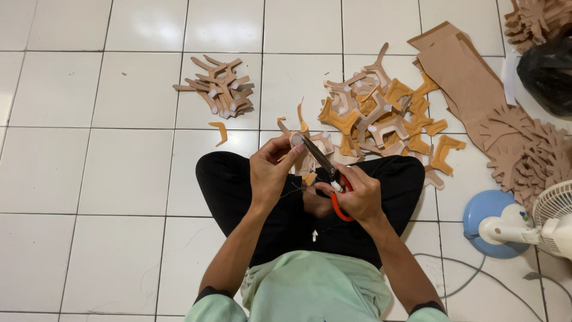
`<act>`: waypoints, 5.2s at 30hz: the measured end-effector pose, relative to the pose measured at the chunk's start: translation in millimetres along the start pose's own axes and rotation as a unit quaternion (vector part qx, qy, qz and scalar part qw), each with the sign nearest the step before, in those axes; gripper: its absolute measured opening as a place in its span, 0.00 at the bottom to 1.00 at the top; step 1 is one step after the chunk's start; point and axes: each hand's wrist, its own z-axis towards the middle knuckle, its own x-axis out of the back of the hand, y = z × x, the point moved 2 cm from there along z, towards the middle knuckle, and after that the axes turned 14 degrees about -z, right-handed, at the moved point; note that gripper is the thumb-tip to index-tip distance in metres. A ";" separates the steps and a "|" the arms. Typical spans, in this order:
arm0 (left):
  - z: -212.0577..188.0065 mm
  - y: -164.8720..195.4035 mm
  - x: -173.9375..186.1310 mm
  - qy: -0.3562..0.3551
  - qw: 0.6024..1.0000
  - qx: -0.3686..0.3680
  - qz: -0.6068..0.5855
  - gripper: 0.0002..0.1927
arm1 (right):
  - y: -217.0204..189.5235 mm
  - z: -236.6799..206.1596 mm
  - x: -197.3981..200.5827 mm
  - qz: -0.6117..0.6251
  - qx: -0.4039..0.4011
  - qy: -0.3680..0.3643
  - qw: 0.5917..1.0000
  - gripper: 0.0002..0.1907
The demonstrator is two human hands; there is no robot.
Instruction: The person sits on the floor and uses shears to trim excess material from the edges of light brown shoe parts. They handle each piece one at a time, rotate it to access different edges, and place the trimmed parts into a growing pile on the floor.
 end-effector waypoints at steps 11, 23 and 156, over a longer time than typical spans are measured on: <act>-3.3 -4.7 3.0 -0.018 0.998 0.034 -0.044 0.15 | 10.7 -8.4 -0.5 0.019 0.015 -0.027 0.999 0.33; -6.1 -8.0 6.0 -0.010 0.998 0.047 -0.034 0.15 | 11.8 -15.6 -6.7 0.122 -0.040 -0.058 0.990 0.28; 2.8 -38.5 19.0 -0.025 0.991 -0.054 0.120 0.07 | 1.8 -29.9 -13.4 0.356 -0.085 -0.028 0.930 0.14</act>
